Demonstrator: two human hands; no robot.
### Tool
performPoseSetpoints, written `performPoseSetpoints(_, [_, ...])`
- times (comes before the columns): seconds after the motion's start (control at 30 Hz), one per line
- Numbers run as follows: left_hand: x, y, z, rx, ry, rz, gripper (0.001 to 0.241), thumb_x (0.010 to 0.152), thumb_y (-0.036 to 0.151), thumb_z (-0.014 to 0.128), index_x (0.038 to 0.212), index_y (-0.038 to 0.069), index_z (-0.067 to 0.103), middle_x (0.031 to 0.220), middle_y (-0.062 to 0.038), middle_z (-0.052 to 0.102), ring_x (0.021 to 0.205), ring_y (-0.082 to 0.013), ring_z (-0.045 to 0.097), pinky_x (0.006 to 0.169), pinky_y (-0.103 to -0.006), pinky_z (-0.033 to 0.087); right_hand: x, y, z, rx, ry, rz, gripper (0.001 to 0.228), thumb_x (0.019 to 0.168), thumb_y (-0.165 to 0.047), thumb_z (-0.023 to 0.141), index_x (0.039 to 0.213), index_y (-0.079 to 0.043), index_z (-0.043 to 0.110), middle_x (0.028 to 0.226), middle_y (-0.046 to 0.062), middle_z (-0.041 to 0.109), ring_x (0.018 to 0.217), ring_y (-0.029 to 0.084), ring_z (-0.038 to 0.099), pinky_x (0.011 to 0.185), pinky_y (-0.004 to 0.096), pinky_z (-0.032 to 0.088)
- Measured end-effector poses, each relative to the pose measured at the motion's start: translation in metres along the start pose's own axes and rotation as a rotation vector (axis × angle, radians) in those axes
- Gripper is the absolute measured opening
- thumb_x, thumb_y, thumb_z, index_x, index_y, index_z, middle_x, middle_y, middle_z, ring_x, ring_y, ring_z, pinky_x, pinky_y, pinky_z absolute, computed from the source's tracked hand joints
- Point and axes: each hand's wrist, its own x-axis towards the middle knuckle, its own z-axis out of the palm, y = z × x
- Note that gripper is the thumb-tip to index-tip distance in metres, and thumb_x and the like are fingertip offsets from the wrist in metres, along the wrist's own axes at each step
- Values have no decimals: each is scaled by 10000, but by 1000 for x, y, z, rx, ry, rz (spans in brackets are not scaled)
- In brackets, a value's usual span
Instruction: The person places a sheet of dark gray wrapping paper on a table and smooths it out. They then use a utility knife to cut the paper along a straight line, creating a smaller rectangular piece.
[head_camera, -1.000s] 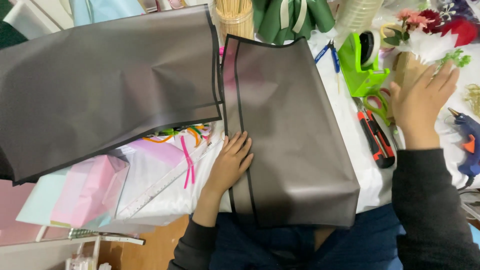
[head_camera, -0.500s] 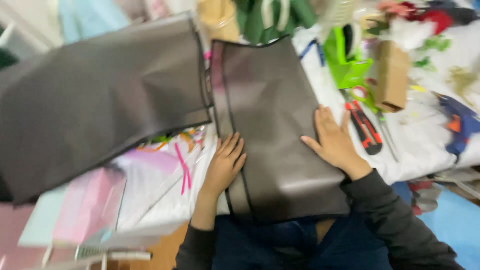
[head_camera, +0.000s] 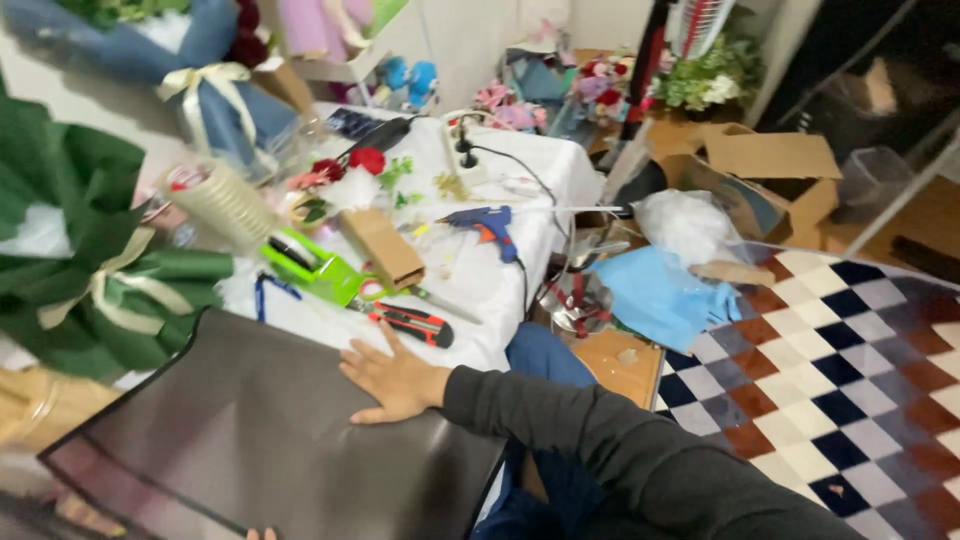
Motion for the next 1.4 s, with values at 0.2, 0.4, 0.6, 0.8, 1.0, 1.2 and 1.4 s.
performPoseSetpoints(0.2, [1, 20, -11, 14, 175, 94, 330, 998, 159, 663, 1288, 11, 714, 1335, -210, 683, 1229, -381, 653, 1077, -534, 505, 0, 0, -1, 21, -69, 3, 997, 915, -754, 164, 1603, -37, 251, 1681, 160, 262, 1592, 303, 140, 1188, 735, -127])
performPoseSetpoints(0.4, [-77, 103, -90, 96, 349, -166, 205, 1044, 51, 694, 1216, -34, 765, 1117, -201, 746, 1000, -354, 699, 947, -443, 550, 4, 7, 35, -5, 60, -65, 977, 935, -772, 250, 1585, -47, 328, 1657, 151, 335, 1569, 333, 220, 1146, 780, -126])
performPoseSetpoints(0.6, [-126, 248, -124, -171, 541, -1066, 242, 962, 159, 746, 1191, 91, 710, 844, -27, 677, 684, -130, 582, 681, -274, 493, 7, -5, 15, 4, -72, -78, 935, 971, -737, 269, 1595, -41, 280, 1684, 144, 255, 1568, 340, 168, 1129, 792, -93])
performPoseSetpoints(0.8, [-185, 241, -97, -635, 324, -1388, 665, 796, 287, 817, 1375, 71, 571, 1316, -133, 671, 1182, -216, 678, 1027, -319, 552, 8, -1, 7, 20, -132, -62, 928, 982, -715, 279, 1601, -24, 247, 1688, 175, 232, 1573, 357, 146, 1123, 802, -62])
performPoseSetpoints(1.0, [-149, 256, -122, -861, 188, -1488, 935, 769, 410, 927, 1482, 14, 468, 1341, -286, 619, 1319, -421, 562, 1112, -560, 445, 10, 9, 17, -20, -168, -69, 923, 1081, -780, 207, 1664, -66, 235, 1729, 165, 217, 1608, 345, 117, 1177, 730, -195])
performPoseSetpoints(1.2, [-159, 269, -98, -1006, 217, -1506, 1019, 687, 345, 984, 1498, 35, 448, 1247, -246, 684, 1153, -348, 694, 956, -462, 582, 3, 11, 14, 32, -218, -52, 934, 1092, -794, 195, 1676, -65, 201, 1745, 164, 154, 1614, 343, 48, 1169, 720, -209])
performPoseSetpoints(1.4, [-147, 285, -126, -1146, 259, -1563, 583, 790, 217, 823, 1299, 43, 594, 1126, -140, 751, 887, -209, 767, 757, -268, 609, 2, -14, -15, 92, -235, 6, 968, 979, -736, 230, 1627, -17, 214, 1725, 163, 140, 1586, 379, 56, 1114, 789, -99])
